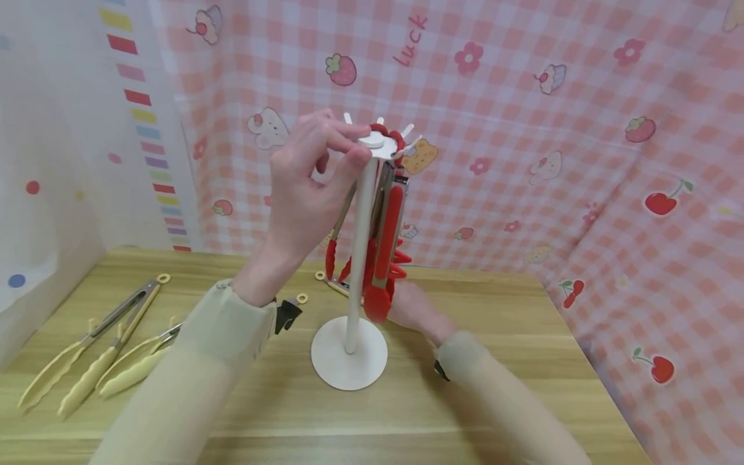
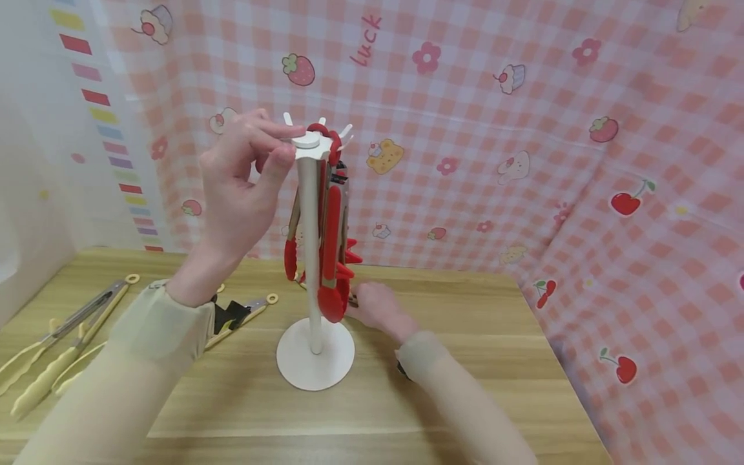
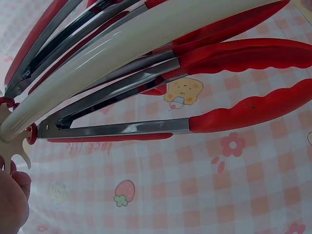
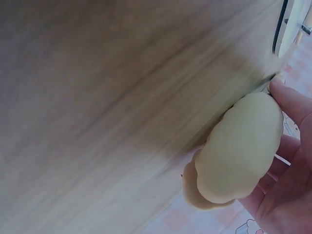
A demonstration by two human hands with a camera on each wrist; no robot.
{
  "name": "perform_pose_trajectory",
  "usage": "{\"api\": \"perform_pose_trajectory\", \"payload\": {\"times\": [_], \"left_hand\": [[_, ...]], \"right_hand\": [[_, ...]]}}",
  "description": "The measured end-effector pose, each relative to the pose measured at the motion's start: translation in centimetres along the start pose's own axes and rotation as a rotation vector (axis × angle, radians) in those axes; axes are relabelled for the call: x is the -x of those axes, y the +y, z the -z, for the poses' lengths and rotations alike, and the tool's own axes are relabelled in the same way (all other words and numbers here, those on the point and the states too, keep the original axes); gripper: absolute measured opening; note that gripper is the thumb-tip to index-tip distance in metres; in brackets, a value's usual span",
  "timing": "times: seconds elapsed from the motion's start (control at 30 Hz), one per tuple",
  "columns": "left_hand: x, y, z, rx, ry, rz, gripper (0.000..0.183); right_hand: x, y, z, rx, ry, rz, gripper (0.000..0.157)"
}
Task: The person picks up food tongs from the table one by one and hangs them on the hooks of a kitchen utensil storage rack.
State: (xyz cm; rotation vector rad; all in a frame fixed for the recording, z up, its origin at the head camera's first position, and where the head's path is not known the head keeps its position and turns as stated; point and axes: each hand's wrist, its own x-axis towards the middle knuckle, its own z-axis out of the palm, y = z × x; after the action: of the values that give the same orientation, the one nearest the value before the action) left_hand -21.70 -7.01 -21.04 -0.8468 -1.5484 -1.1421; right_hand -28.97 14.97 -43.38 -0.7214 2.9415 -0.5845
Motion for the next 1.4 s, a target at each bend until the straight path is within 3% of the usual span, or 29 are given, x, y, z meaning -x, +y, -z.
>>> {"api": "perform_pose_trajectory", "payload": {"times": [0.23, 0.57, 0.83, 1.03, 1.4], "left_hand": [[-0.2, -0.1, 0.0, 0.003, -0.004, -0.007, 0.068], [-0.1, 0.0, 0.2, 0.004, -0.017, -0.008, 0.067], [-0.1, -0.1, 0.2, -0.011, -0.008, -0.013, 0.068], [-0.2, -0.1, 0.3, -0.021, -0.013, -0.013, 0.070], [-0.3, 0.0, 0.3, -0.018, -0.027, -0.006, 0.068]], "right_hand": [[-0.1, -0.4, 0.1, -0.023, -0.003, -0.048, 0.018], [0.1, -0.5, -0.2, 0.017, 0.039, 0.025, 0.018], [0.1, -0.6, -0.2, -0.020, 0.022, -0.024, 0.019], [0.2, -0.2, 0.0, -0.010, 0.011, 0.002, 0.021], [1.9, 0.1, 3.1, -0.135, 0.115, -0.056, 0.017]]}}
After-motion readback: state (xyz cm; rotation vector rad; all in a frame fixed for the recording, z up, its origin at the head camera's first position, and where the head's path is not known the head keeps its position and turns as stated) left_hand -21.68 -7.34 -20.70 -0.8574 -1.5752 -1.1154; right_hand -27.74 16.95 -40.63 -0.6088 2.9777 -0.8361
